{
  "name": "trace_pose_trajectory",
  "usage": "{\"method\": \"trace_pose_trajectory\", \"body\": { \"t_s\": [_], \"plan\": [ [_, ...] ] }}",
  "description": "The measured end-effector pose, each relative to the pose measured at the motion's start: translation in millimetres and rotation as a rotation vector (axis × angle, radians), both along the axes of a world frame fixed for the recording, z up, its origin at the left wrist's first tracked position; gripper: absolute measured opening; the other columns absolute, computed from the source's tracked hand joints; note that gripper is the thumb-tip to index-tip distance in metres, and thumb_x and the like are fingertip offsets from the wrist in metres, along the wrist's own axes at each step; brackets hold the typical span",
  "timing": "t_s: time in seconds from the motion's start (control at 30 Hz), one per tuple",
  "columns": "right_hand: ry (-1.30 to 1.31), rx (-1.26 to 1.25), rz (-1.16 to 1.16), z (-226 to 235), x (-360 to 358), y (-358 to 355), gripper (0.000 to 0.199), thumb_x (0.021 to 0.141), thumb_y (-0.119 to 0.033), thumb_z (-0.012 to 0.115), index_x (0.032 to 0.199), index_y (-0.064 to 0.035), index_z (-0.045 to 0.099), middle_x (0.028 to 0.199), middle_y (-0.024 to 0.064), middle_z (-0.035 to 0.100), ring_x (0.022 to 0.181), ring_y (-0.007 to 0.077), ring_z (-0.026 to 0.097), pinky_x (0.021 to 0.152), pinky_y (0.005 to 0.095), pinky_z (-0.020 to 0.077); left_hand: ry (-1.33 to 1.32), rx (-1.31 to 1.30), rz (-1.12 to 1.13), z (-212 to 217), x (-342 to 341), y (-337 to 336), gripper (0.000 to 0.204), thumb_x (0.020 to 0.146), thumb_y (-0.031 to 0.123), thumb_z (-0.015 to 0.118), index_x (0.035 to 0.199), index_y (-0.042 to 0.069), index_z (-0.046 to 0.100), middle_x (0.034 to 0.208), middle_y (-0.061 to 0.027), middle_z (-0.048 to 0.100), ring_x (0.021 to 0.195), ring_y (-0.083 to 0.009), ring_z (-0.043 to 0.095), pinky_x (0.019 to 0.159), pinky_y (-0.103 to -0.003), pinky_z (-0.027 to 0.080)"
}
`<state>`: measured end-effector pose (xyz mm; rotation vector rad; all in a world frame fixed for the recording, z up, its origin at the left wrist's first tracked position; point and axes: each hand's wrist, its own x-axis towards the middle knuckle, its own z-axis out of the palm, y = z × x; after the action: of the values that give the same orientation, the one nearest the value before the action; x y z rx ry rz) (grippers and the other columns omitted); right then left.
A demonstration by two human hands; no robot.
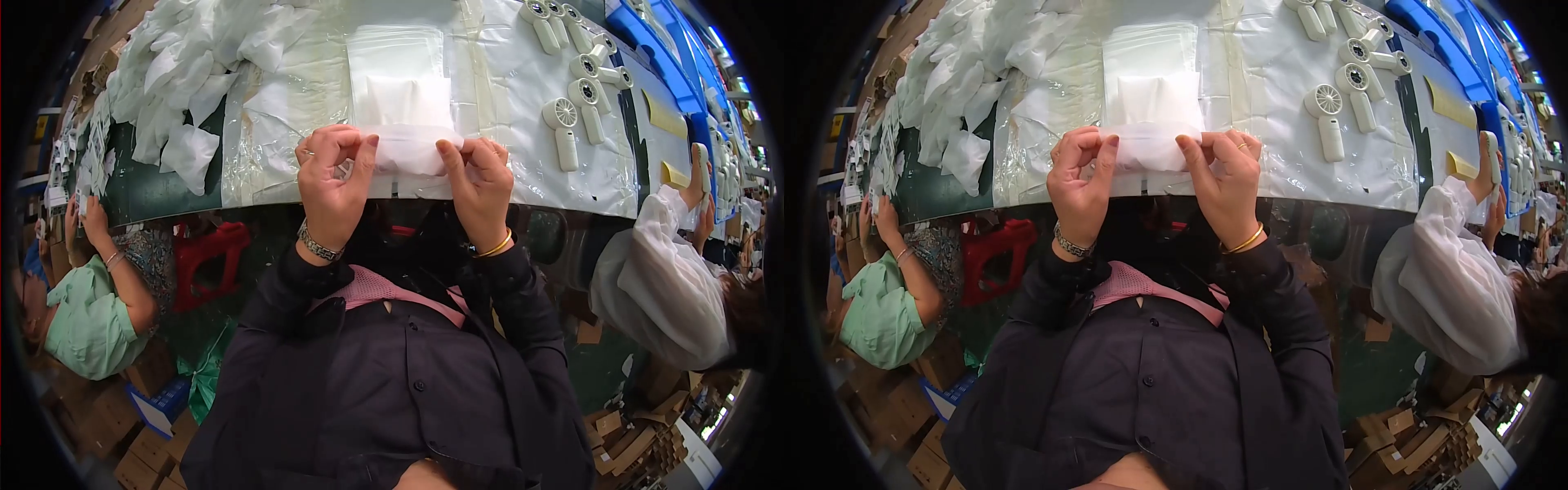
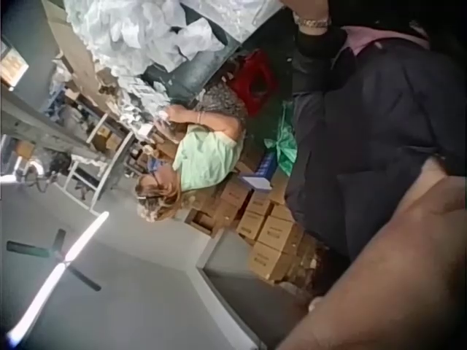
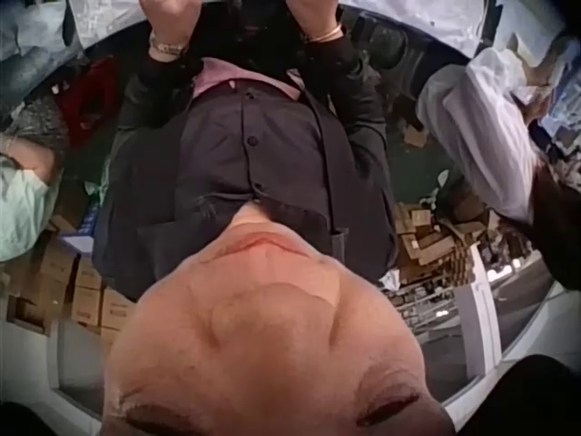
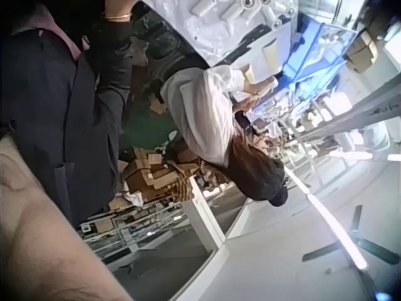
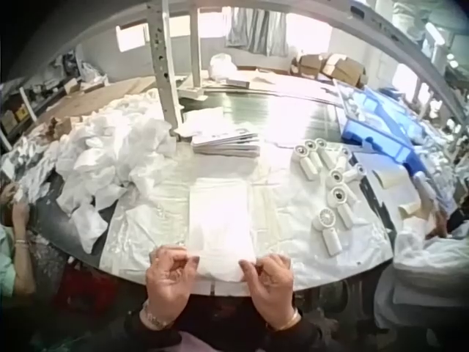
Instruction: The person picks up a white plastic fan component, slides it into a plastic bag, and seals the bag by pressing the edges together. They then set the packaged fan aside and repeat the process with another component.
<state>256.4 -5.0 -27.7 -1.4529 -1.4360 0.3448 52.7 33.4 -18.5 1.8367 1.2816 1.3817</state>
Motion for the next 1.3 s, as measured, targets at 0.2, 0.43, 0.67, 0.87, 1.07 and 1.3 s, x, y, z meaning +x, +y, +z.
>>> {"method": "trace_pose_trajectory", "body": {
  "t_s": [0.2, 0.43, 0.67, 0.87, 1.07, 1.3],
  "plan": [
    [0.003, -0.013, -0.085, 1.2, -8.7, 5.5, 0.024, 0.098, -0.019, 0.085, 0.083, -0.0036, 0.074, 0.068, 0.0028, 0.063, 0.077, 0.0200, 0.056, 0.087, 0.0331, 0.0437, -0.127, -0.233, 0.031, -7.1, 1.3, 11.4, 0.019, 0.097, 0.015, 0.084, 0.088, 0.006, 0.071, 0.074, -0.0004, 0.068, 0.077, -0.0119, 0.066, 0.096, -0.033, 0.042],
    [-0.068, 0.000, -0.097, 0.0, -8.8, 8.1, 0.027, 0.097, -0.019, 0.084, 0.077, -0.0042, 0.072, 0.064, 0.0029, 0.060, 0.066, 0.0201, 0.053, 0.087, 0.0354, 0.0436, -0.240, -0.392, -0.002, -1.8, 4.6, 18.3, 0.028, 0.098, 0.015, 0.082, 0.078, 0.005, 0.065, 0.066, 0.0005, 0.065, 0.055, -0.0095, 0.057, 0.079, -0.030, 0.047],
    [-0.084, 0.000, -0.109, -0.1, -10.0, 8.0, 0.028, 0.095, -0.018, 0.084, 0.075, -0.0046, 0.071, 0.063, 0.0031, 0.060, 0.065, 0.0221, 0.053, 0.088, 0.0368, 0.0439, -0.044, -0.265, 0.013, -9.4, 0.3, 25.0, 0.031, 0.095, 0.013, 0.083, 0.074, 0.005, 0.063, 0.062, 0.0019, 0.064, 0.054, -0.0094, 0.057, 0.071, -0.029, 0.047],
    [-0.043, 0.050, -0.151, -3.8, -8.6, 1.4, 0.015, 0.095, -0.011, 0.084, 0.087, -0.0041, 0.074, 0.062, 0.0005, 0.059, 0.061, 0.0133, 0.052, 0.073, 0.0306, 0.0452, -0.122, -0.373, -0.001, -4.8, -1.3, 21.5, 0.024, 0.093, 0.013, 0.084, 0.081, 0.005, 0.065, 0.067, -0.0001, 0.065, 0.060, -0.0131, 0.060, 0.081, -0.033, 0.047],
    [0.076, 0.039, -0.181, -15.5, -2.3, 0.5, 0.017, 0.099, -0.004, 0.079, 0.114, -0.0015, 0.071, 0.063, -0.0024, 0.057, 0.061, 0.0040, 0.051, 0.062, 0.0224, 0.0418, 0.035, -0.023, 0.075, 8.9, 8.4, 19.5, 0.023, 0.091, 0.017, 0.087, 0.098, 0.005, 0.068, 0.089, -0.0063, 0.068, 0.082, -0.0215, 0.065, 0.088, -0.038, 0.048],
    [0.459, 0.090, -0.115, -9.3, -12.7, -1.9, 0.017, 0.108, -0.002, 0.069, 0.124, -0.0011, 0.066, 0.070, -0.0018, 0.060, 0.064, 0.0040, 0.055, 0.061, 0.0205, 0.0432, 0.440, 0.273, 0.032, 31.4, 27.4, 3.3, 0.048, 0.086, 0.025, 0.090, 0.124, 0.007, 0.067, 0.109, -0.0127, 0.065, 0.106, -0.0334, 0.063, 0.093, -0.045, 0.050]
  ]
}}
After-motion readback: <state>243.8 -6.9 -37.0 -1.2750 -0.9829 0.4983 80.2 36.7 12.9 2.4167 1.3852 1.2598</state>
